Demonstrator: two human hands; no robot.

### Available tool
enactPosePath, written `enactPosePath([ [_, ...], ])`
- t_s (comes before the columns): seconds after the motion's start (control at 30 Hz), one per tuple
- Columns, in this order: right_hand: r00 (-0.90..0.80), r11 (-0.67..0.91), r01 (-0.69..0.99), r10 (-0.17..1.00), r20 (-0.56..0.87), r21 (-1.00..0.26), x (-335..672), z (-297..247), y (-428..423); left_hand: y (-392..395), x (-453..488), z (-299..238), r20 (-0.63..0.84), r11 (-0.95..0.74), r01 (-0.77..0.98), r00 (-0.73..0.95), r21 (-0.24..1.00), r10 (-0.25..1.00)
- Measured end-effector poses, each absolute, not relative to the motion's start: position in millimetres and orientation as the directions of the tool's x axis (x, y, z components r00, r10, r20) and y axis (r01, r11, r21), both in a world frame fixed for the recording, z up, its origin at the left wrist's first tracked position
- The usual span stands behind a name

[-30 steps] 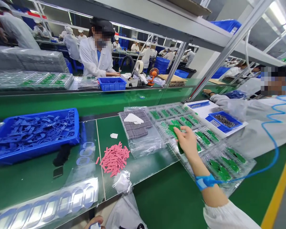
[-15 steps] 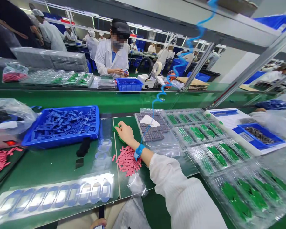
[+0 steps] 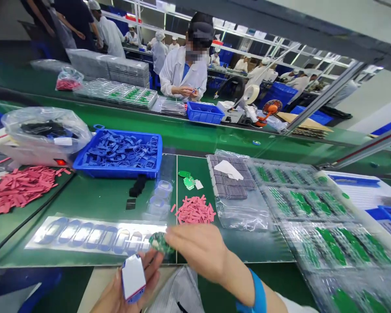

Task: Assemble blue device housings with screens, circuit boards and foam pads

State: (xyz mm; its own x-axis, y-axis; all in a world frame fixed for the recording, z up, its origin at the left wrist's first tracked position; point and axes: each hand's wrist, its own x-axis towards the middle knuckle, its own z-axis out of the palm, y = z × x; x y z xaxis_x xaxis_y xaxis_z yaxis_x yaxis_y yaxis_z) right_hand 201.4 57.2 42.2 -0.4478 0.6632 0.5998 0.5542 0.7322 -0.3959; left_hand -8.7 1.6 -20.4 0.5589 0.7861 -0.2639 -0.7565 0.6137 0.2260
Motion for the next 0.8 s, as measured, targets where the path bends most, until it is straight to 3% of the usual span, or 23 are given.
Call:
enactPosePath([
  [0.1,-0.634,0.847,0.49,0.509,0.583,-0.207,202.7,45.5,35.4,1.2,-6.2,-9.2,-0.298,0.596,-0.758,0.523,0.267,0.798],
  [0.3,-0.601,0.81,0.576,0.511,0.615,-0.11,184.4,42.7,26.4,-1.2,4.3,8.6,-0.392,0.52,-0.802,0.394,0.294,0.831],
  [0.57,-0.434,0.66,0.706,0.689,0.58,-0.256,169.8,38.2,19.5,-4.4,2.9,4.4,-0.395,0.53,-0.794,0.402,0.298,0.826],
  [0.8,-0.324,0.53,0.698,0.833,0.448,-0.481,169.8,56.9,14.1,-4.0,4.3,3.4,-0.369,0.437,-0.797,0.291,0.417,0.883],
])
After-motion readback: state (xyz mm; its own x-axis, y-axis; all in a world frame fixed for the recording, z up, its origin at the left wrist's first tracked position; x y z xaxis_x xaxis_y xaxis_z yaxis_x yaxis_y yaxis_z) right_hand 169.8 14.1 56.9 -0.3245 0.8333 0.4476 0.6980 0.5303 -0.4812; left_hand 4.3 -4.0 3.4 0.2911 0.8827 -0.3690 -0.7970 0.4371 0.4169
